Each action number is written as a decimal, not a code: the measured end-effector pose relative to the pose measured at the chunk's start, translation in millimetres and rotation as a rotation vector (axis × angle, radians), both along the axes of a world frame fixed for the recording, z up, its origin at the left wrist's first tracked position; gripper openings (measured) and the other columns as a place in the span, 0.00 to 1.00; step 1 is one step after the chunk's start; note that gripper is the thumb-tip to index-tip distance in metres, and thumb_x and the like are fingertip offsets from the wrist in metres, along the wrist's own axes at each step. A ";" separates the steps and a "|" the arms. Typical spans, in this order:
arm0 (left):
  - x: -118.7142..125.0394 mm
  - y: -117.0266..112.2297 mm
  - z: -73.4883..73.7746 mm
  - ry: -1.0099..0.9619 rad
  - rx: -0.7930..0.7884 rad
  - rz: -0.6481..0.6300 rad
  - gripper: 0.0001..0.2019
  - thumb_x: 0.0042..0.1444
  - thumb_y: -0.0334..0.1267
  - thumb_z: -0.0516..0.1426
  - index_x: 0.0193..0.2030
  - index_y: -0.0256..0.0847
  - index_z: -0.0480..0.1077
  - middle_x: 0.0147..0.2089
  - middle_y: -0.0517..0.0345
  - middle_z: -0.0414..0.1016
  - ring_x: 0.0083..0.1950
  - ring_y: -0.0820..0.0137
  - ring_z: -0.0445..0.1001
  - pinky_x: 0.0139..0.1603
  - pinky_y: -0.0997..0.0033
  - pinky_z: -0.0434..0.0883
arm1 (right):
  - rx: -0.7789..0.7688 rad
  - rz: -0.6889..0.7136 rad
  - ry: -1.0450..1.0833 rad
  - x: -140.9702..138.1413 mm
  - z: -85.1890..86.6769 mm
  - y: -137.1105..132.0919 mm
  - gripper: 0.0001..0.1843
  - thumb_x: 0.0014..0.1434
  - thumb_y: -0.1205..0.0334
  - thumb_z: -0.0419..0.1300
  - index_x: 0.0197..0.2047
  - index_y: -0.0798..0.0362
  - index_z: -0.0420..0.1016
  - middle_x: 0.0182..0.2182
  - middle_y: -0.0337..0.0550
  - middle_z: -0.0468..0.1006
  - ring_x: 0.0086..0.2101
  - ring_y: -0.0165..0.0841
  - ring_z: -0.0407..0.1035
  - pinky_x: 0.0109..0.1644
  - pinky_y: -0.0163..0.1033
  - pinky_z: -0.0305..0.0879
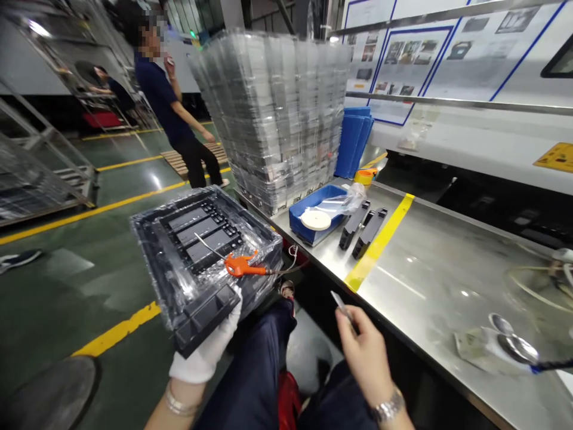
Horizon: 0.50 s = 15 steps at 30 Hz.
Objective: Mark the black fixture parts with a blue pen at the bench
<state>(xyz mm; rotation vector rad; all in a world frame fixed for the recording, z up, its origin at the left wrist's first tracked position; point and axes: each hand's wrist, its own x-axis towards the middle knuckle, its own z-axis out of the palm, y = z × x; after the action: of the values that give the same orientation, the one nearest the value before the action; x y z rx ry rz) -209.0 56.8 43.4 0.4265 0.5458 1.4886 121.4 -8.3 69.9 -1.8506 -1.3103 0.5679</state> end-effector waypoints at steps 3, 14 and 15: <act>10.5 3.4 17.2 -0.126 -0.001 0.051 0.22 0.70 0.53 0.43 0.64 0.61 0.68 0.69 0.61 0.69 0.70 0.58 0.66 0.66 0.42 0.71 | 0.047 -0.034 -0.347 59.3 -24.1 24.5 0.28 0.64 0.37 0.50 0.50 0.49 0.78 0.45 0.46 0.82 0.44 0.42 0.76 0.51 0.46 0.71; 30.0 5.7 17.7 -0.015 -0.158 0.028 0.19 0.63 0.42 0.50 0.55 0.60 0.77 0.56 0.61 0.81 0.67 0.54 0.71 0.65 0.45 0.73 | 0.169 -0.076 -0.597 81.7 -22.7 41.9 0.28 0.64 0.43 0.51 0.56 0.54 0.75 0.52 0.58 0.80 0.51 0.53 0.73 0.55 0.60 0.67; 31.1 5.2 11.3 0.071 -0.165 0.042 0.19 0.62 0.42 0.51 0.54 0.60 0.78 0.54 0.62 0.82 0.66 0.54 0.72 0.64 0.46 0.73 | 0.233 -0.008 -0.531 63.4 -14.9 42.7 0.26 0.65 0.43 0.53 0.55 0.52 0.76 0.51 0.55 0.80 0.51 0.51 0.73 0.56 0.58 0.67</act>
<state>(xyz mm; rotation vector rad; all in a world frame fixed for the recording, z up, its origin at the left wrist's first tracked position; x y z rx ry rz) -177.8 62.0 54.7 0.3415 0.7318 1.4597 184.8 34.4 54.9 -1.8718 -1.6247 -0.0975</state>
